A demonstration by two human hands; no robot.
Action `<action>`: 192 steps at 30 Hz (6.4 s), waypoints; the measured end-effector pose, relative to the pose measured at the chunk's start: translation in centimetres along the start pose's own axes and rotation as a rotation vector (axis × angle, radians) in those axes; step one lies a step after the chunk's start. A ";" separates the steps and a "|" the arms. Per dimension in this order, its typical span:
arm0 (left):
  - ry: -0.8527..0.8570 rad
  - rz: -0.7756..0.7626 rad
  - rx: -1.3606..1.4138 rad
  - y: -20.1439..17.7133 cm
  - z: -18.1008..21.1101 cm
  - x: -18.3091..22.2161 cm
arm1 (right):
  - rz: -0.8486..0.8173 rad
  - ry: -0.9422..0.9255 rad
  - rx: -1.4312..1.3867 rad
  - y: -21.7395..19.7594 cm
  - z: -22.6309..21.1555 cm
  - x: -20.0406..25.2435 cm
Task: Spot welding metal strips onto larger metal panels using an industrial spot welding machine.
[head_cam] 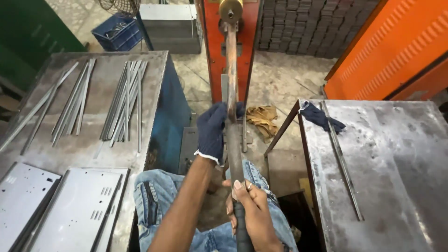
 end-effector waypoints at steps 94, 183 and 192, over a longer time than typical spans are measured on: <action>-0.027 -0.037 0.297 0.9 -2.2 -6.7 | -0.234 -0.100 -0.002 -0.3 -5.5 -5.7; 0.220 0.583 0.398 -8.8 0.4 -3.5 | -0.030 -0.699 1.553 -0.1 -15.6 -3.1; 0.056 0.423 0.219 0.3 -2.4 -3.3 | -0.060 -0.111 0.627 -6.5 -6.6 -0.4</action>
Point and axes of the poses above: each hand's wrist, its own x-axis away from the middle knuckle, its own y-axis out of the palm, z = x × y, the point moved 4 cm from there along -x, towards the middle knuckle, and after that the axes turned 6 degrees about y, right-handed, at the moved point
